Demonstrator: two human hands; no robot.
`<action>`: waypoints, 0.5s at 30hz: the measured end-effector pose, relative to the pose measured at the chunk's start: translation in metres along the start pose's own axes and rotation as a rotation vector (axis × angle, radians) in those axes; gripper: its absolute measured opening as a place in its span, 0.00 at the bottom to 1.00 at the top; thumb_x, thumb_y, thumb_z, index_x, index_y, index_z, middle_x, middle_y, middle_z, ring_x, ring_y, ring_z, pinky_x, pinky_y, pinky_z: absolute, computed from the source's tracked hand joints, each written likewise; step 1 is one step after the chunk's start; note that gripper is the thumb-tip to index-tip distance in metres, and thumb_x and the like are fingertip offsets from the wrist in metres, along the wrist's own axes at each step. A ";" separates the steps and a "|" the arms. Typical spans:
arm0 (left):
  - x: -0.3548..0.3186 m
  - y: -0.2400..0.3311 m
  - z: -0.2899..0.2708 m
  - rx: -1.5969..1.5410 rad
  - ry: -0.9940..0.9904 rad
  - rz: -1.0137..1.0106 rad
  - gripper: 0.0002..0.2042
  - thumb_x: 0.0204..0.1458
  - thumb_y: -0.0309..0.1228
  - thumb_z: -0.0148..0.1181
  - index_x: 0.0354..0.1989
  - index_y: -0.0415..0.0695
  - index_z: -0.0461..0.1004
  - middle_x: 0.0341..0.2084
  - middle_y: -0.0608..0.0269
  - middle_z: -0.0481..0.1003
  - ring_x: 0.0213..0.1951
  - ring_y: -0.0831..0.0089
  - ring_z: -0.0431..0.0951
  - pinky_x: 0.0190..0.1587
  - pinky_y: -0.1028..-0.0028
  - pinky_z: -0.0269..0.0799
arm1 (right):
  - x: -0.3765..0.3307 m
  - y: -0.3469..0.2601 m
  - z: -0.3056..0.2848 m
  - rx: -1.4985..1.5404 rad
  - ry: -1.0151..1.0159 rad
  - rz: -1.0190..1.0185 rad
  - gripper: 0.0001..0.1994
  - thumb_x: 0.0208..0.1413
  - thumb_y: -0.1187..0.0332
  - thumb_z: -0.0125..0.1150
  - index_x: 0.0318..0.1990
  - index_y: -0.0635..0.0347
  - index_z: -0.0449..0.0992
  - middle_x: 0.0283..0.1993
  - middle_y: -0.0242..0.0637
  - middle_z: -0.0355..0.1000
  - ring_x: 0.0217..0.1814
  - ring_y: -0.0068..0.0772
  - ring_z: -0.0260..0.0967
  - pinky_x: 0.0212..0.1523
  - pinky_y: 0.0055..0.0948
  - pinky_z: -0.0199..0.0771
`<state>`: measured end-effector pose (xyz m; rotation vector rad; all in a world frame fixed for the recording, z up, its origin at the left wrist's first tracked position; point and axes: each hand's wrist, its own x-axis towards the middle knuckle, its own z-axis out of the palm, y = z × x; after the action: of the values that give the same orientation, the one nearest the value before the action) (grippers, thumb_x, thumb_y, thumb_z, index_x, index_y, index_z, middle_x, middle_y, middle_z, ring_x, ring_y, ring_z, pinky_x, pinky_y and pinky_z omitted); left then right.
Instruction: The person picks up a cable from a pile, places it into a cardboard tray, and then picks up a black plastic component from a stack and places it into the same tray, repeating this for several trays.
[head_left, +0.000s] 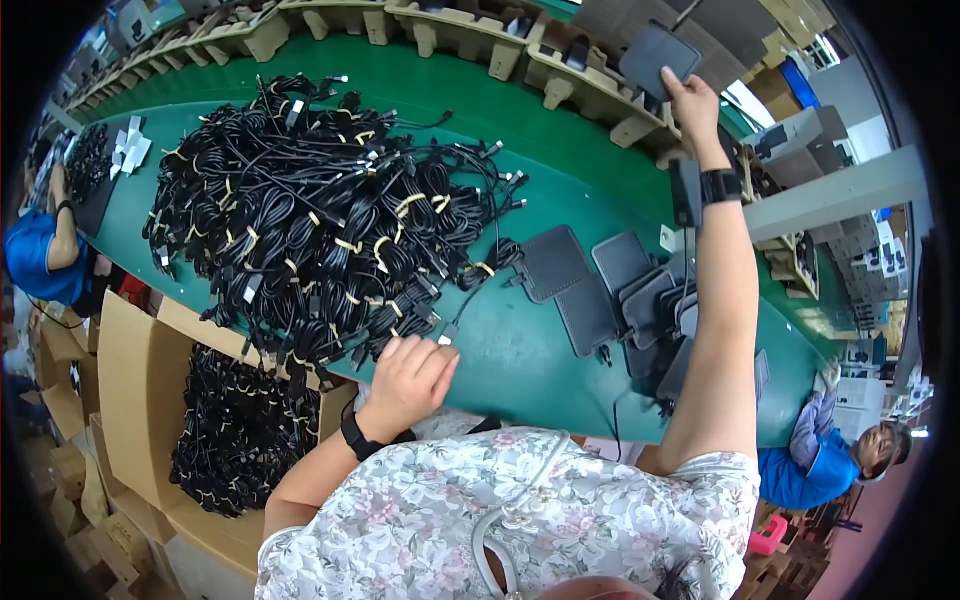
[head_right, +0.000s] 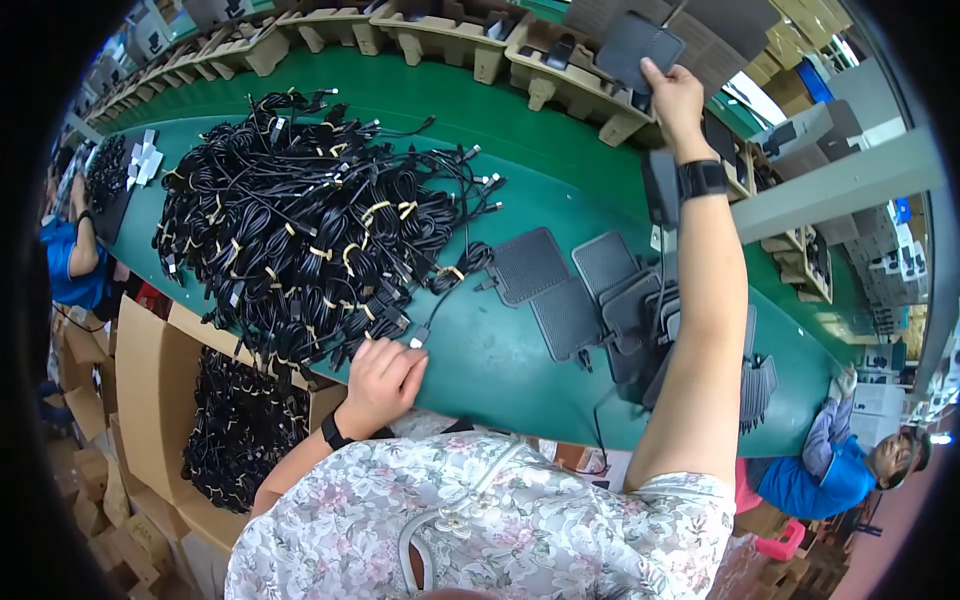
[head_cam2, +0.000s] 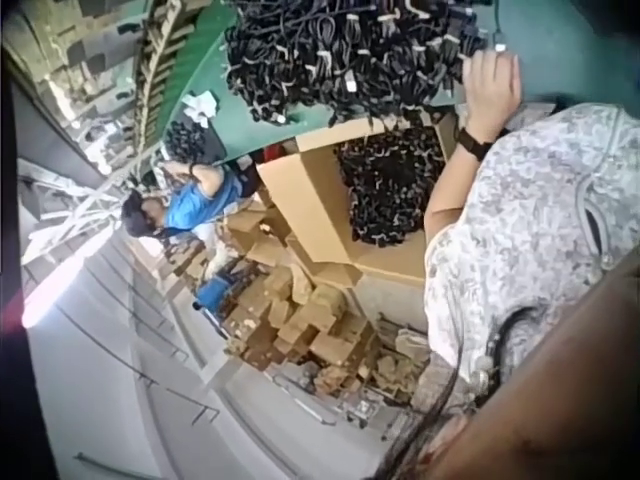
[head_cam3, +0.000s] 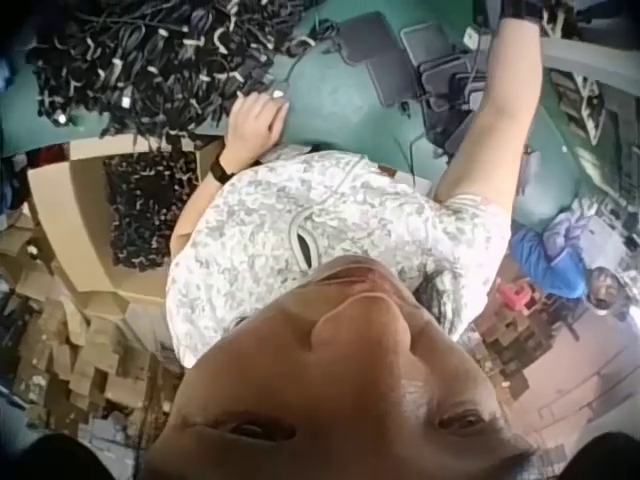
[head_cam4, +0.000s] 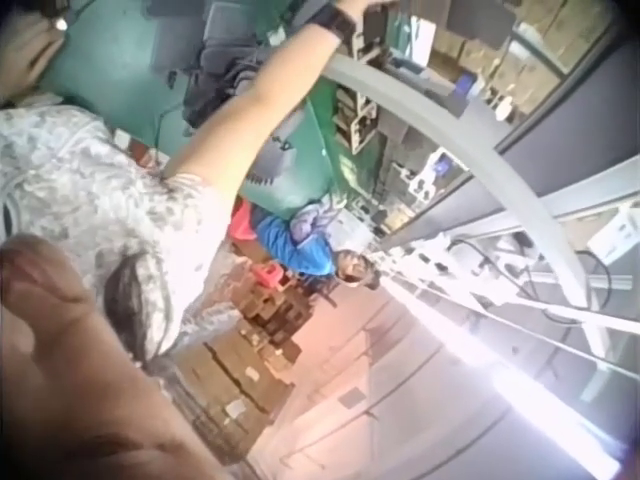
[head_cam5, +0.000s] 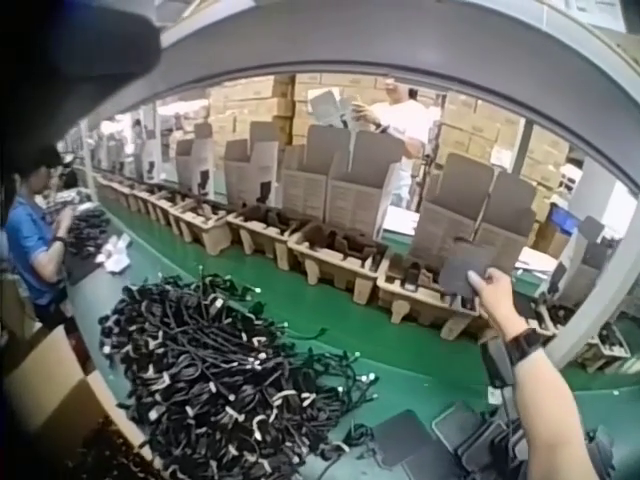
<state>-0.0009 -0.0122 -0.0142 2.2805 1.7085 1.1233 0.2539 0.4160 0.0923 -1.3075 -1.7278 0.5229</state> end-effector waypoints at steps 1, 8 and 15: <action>0.000 -0.001 -0.001 0.004 -0.010 -0.003 0.05 0.44 0.25 0.62 0.29 0.42 0.73 0.23 0.65 0.68 0.26 0.68 0.69 0.29 0.70 0.60 | 0.015 0.006 0.007 0.117 0.066 0.097 0.18 0.51 0.54 0.66 0.25 0.62 0.73 0.19 0.29 0.64 0.22 0.21 0.59 0.24 0.25 0.60; 0.004 -0.002 -0.004 -0.003 -0.043 -0.036 0.06 0.42 0.25 0.64 0.30 0.43 0.75 0.21 0.66 0.69 0.24 0.70 0.69 0.27 0.72 0.60 | 0.091 0.084 0.026 -0.704 -0.158 -0.042 0.29 0.50 0.42 0.60 0.24 0.66 0.74 0.20 0.44 0.70 0.24 0.37 0.70 0.26 0.35 0.67; -0.004 -0.010 0.003 0.023 0.068 0.035 0.07 0.43 0.26 0.64 0.30 0.43 0.74 0.22 0.67 0.68 0.24 0.72 0.69 0.27 0.74 0.60 | 0.043 0.006 0.044 -1.169 -0.186 -0.215 0.23 0.57 0.47 0.51 0.40 0.62 0.73 0.41 0.51 0.74 0.43 0.54 0.72 0.42 0.44 0.71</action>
<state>-0.0074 -0.0107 -0.0230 2.3198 1.7202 1.2082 0.2178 0.4654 0.0814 -1.8067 -2.4025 -0.6385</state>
